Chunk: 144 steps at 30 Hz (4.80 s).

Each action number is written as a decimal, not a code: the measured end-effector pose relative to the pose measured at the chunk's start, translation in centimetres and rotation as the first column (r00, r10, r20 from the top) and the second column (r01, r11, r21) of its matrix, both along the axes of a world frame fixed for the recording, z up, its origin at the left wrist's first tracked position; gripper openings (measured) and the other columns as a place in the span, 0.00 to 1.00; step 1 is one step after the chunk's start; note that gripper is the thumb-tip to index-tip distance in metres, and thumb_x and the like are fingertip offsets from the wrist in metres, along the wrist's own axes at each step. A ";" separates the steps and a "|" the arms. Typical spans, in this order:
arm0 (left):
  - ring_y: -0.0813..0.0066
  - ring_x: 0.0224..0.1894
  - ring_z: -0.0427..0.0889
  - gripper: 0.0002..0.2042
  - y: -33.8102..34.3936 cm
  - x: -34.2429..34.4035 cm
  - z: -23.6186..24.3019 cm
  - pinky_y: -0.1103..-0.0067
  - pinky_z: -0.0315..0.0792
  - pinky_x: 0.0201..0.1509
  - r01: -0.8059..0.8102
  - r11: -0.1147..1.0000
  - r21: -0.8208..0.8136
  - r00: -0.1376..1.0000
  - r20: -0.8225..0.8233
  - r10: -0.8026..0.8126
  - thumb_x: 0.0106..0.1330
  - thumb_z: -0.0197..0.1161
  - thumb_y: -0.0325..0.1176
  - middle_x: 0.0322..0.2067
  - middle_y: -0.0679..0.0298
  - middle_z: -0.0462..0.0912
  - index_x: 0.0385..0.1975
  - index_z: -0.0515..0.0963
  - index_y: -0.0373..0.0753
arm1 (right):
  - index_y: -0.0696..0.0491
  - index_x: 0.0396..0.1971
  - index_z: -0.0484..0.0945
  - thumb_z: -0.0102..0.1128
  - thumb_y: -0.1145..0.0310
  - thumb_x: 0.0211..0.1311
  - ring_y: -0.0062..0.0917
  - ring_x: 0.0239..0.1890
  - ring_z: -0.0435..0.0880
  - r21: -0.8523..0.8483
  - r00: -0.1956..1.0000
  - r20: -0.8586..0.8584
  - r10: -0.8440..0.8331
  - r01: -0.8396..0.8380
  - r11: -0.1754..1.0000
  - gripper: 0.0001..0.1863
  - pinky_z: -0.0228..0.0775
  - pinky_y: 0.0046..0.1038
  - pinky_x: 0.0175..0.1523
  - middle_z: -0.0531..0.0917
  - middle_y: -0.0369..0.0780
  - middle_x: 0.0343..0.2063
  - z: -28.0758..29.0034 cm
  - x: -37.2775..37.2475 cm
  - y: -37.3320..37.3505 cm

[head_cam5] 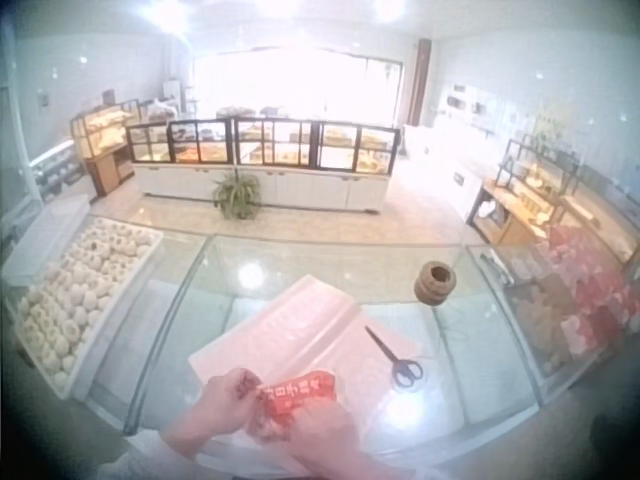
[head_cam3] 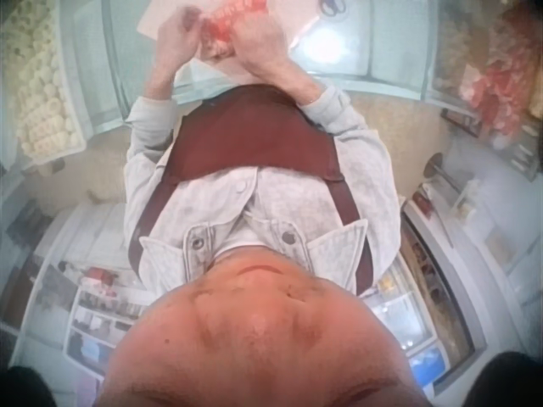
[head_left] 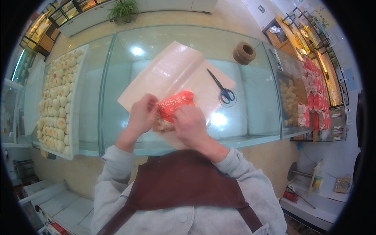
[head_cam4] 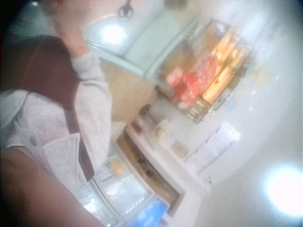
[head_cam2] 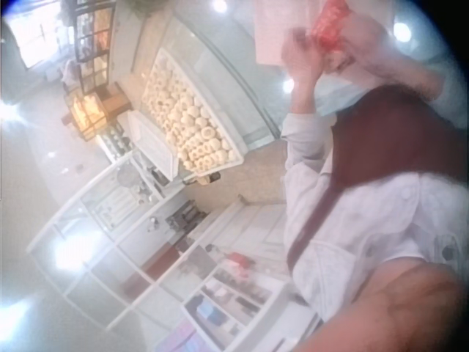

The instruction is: The person arranges small round pastries on a sheet of pink paper, folds the paper to enclose them, places the bundle into a red plastic bag, and seals it. The person repeats this process multiple times, using scissors to trim the bag and occasionally trimming a pastry before packaging.

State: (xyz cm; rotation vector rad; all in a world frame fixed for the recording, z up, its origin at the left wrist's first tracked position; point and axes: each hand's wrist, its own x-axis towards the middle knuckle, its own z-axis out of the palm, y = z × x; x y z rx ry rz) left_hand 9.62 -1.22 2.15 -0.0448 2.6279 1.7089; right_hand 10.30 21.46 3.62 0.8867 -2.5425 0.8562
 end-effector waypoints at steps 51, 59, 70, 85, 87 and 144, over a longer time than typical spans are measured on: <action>0.38 0.77 0.65 0.26 37.7 6.6 -5.5 0.50 0.59 0.80 0.045 0.885 -0.464 0.948 -0.260 -0.185 0.78 0.58 0.35 0.75 0.38 0.67 0.71 0.70 0.26 | 0.51 0.68 0.70 0.79 0.40 0.45 0.41 0.65 0.84 0.509 -0.020 0.096 -0.995 0.860 0.032 0.52 0.71 0.48 0.70 0.84 0.47 0.61 6.4 -2.8 85.7; 0.35 0.75 0.66 0.25 43.6 6.1 -6.4 0.50 0.59 0.79 -0.013 0.748 -0.663 0.966 -0.202 -0.162 0.73 0.62 0.33 0.74 0.38 0.67 0.67 0.73 0.27 | 0.50 0.63 0.78 0.79 0.44 0.50 0.43 0.61 0.83 0.334 0.076 -0.127 -0.989 0.942 0.029 0.41 0.72 0.48 0.67 0.85 0.47 0.57 -0.7 -6.4 92.4; 0.39 0.75 0.68 0.24 44.6 6.1 -6.6 0.53 0.61 0.79 -0.102 0.709 -0.698 0.960 -0.256 -0.114 0.71 0.63 0.31 0.74 0.41 0.69 0.66 0.74 0.29 | 0.53 0.64 0.76 0.78 0.40 0.48 0.45 0.59 0.82 0.316 0.417 0.176 -0.892 0.834 0.452 0.46 0.73 0.49 0.61 0.82 0.49 0.54 0.8 -6.4 72.5; 0.35 0.73 0.70 0.27 44.1 6.3 -6.9 0.52 0.65 0.76 -0.106 0.693 -0.713 0.956 -0.265 -0.126 0.70 0.65 0.36 0.72 0.38 0.71 0.67 0.74 0.29 | 0.56 0.65 0.73 0.81 0.41 0.48 0.48 0.62 0.83 0.120 0.165 0.126 -0.978 0.976 0.180 0.50 0.75 0.49 0.66 0.84 0.52 0.57 6.7 -1.2 87.5; 0.35 0.73 0.70 0.27 44.1 6.3 -7.0 0.52 0.65 0.76 -0.116 0.682 -0.722 0.951 -0.280 -0.134 0.70 0.66 0.35 0.72 0.38 0.71 0.67 0.74 0.29 | 0.55 0.66 0.74 0.81 0.42 0.49 0.47 0.63 0.82 0.234 0.179 0.063 -0.982 0.954 0.189 0.49 0.74 0.49 0.66 0.83 0.51 0.58 7.6 -2.0 91.1; 0.40 0.85 0.48 0.47 5.9 5.5 -5.5 0.55 0.43 0.89 -0.057 0.651 -0.757 0.998 -0.061 0.016 0.73 0.60 0.62 0.82 0.39 0.53 0.80 0.57 0.29 | 0.50 0.68 0.78 0.71 0.60 0.66 0.52 0.70 0.75 0.165 0.979 -0.032 -0.203 0.205 0.965 0.31 0.63 0.52 0.75 0.78 0.53 0.67 -4.4 -6.4 22.4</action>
